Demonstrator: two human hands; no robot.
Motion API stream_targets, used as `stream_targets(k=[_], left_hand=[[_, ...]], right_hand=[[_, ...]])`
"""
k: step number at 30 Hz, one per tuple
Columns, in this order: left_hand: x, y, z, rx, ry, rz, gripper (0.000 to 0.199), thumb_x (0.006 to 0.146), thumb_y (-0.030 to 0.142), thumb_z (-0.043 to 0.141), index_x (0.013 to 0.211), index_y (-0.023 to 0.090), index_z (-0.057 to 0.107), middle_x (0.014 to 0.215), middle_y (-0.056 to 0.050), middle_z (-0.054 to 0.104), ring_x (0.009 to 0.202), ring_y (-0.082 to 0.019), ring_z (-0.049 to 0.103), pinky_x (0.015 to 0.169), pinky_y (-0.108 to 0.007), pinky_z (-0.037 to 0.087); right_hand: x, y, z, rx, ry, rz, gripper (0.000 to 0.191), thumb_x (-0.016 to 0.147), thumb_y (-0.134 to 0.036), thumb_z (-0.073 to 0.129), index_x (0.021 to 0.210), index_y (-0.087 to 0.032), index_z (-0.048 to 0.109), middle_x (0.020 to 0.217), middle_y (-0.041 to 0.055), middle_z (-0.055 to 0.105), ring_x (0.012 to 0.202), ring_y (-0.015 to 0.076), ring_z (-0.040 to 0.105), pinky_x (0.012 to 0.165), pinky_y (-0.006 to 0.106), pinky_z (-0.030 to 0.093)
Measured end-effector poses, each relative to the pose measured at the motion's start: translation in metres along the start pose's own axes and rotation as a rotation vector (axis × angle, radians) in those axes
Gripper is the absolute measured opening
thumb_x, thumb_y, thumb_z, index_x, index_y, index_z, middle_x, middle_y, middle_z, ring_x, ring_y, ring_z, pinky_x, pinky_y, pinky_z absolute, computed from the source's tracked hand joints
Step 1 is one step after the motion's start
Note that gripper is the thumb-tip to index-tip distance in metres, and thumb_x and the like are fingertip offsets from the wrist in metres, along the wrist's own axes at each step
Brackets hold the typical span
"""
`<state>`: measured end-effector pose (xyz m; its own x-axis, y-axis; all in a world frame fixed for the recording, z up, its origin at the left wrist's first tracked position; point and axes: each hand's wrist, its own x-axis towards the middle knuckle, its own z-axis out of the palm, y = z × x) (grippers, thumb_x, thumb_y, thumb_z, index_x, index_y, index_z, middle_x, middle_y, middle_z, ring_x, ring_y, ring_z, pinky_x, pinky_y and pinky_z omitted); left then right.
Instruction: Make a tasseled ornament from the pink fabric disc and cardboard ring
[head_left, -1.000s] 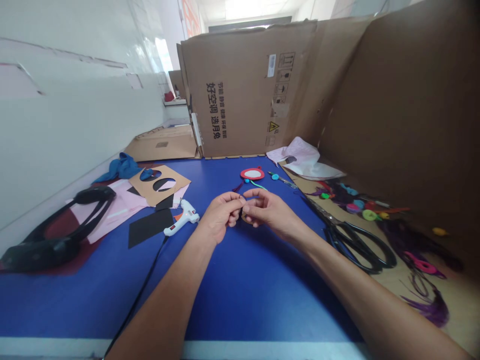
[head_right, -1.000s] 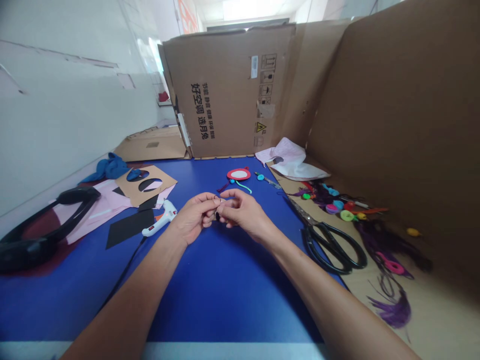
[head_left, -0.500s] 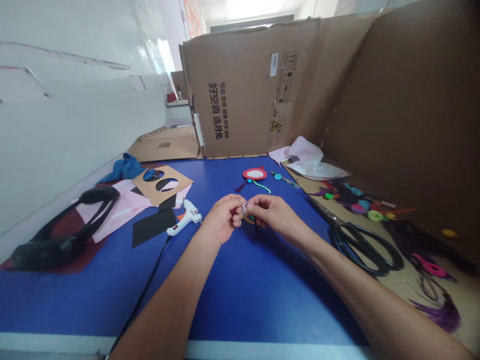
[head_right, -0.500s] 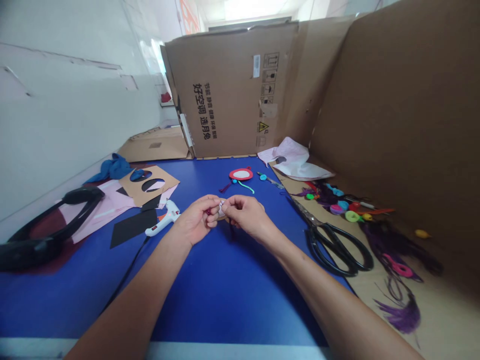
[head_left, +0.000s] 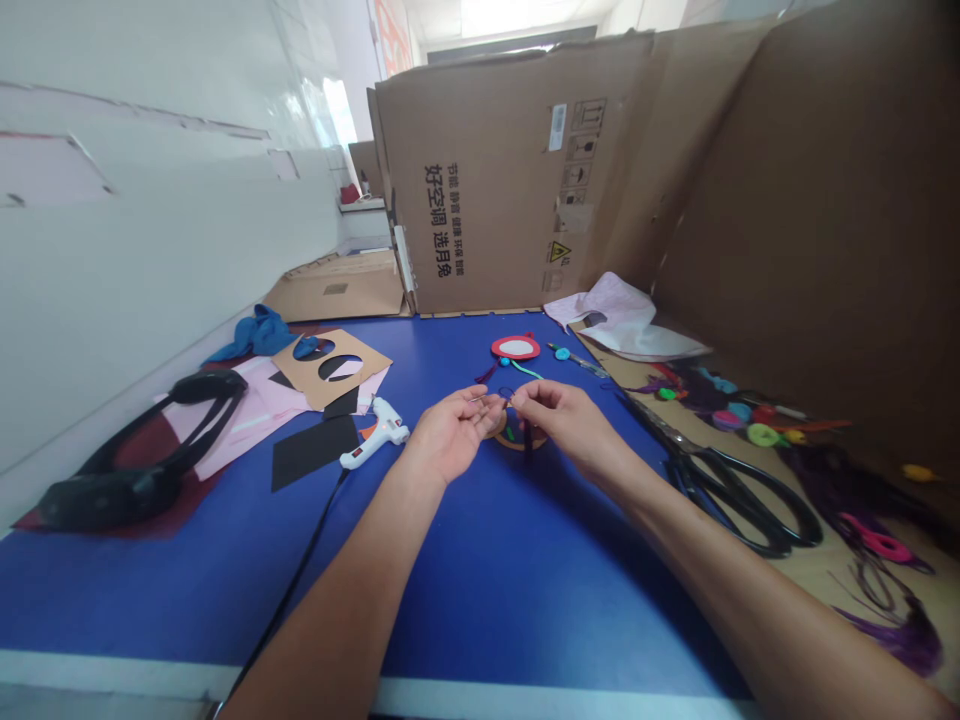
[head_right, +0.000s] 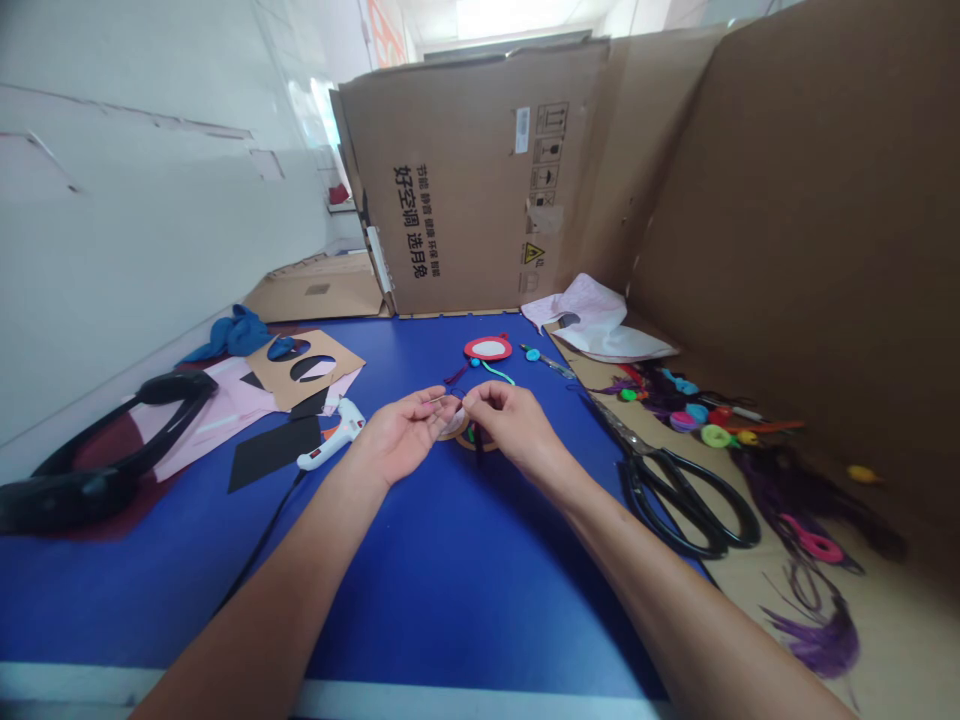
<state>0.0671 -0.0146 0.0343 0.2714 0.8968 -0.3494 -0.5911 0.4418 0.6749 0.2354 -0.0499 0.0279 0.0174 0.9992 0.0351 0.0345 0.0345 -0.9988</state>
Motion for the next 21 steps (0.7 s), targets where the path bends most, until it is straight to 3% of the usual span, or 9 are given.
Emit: stream_targets(k=[3,6,9,14,18,21], left_hand=[[-0.001,0.0005,0.0001,0.024,0.005,0.016,0.036,0.083,-0.009,0.048,0.111,0.01,0.062,0.092,-0.014,0.074,0.089,-0.019,0.077,0.084,-0.027,0.063],[-0.0017,0.001,-0.0006,0.047,-0.027,-0.003,0.019,0.096,0.003,0.052,0.109,0.012,0.063,0.101,-0.016,0.076,0.089,-0.02,0.077,0.08,-0.03,0.064],[-0.0024,0.0014,-0.001,0.068,-0.044,-0.031,0.013,0.102,0.014,0.055,0.109,0.012,0.065,0.103,-0.015,0.076,0.077,-0.016,0.073,0.069,-0.027,0.061],[-0.0044,0.0012,0.0002,0.107,-0.063,-0.011,0.012,0.103,0.02,0.057,0.112,0.016,0.064,0.09,-0.008,0.073,0.052,-0.007,0.053,0.045,-0.017,0.037],[-0.0051,0.0016,0.0001,0.191,-0.03,0.032,0.022,0.099,0.037,0.068,0.112,0.019,0.064,0.073,0.001,0.063,0.044,-0.005,0.041,0.04,-0.016,0.021],[-0.0041,0.0022,-0.0024,0.266,-0.036,0.039,0.027,0.094,0.042,0.074,0.103,0.019,0.065,0.061,0.006,0.051,0.041,-0.004,0.034,0.039,-0.017,0.018]], right_hand=[[-0.0008,-0.0005,0.0007,0.001,-0.014,-0.014,0.039,0.077,-0.057,0.078,0.081,-0.019,0.068,0.072,0.0002,0.065,0.062,0.0141,0.058,0.058,0.027,0.05],[-0.0016,-0.0011,0.0021,0.0,-0.026,-0.029,0.041,0.077,-0.058,0.078,0.078,-0.019,0.066,0.071,-0.0001,0.064,0.062,0.0135,0.056,0.058,0.027,0.049],[-0.0027,-0.0024,0.0039,0.022,-0.05,-0.017,0.043,0.078,-0.06,0.078,0.078,-0.019,0.065,0.071,0.0002,0.065,0.06,0.0129,0.056,0.057,0.027,0.047],[-0.0039,-0.0033,0.0049,0.047,-0.061,0.007,0.044,0.077,-0.061,0.08,0.08,-0.02,0.065,0.075,0.0014,0.068,0.062,0.0145,0.06,0.057,0.027,0.048],[-0.0042,-0.0036,0.0047,0.04,-0.053,-0.005,0.043,0.077,-0.06,0.08,0.081,-0.02,0.065,0.072,0.0003,0.065,0.061,0.0141,0.059,0.056,0.027,0.048],[-0.005,-0.0048,0.0046,0.044,-0.056,-0.002,0.043,0.077,-0.06,0.08,0.082,-0.02,0.065,0.071,0.0,0.065,0.06,0.014,0.058,0.056,0.027,0.048]])
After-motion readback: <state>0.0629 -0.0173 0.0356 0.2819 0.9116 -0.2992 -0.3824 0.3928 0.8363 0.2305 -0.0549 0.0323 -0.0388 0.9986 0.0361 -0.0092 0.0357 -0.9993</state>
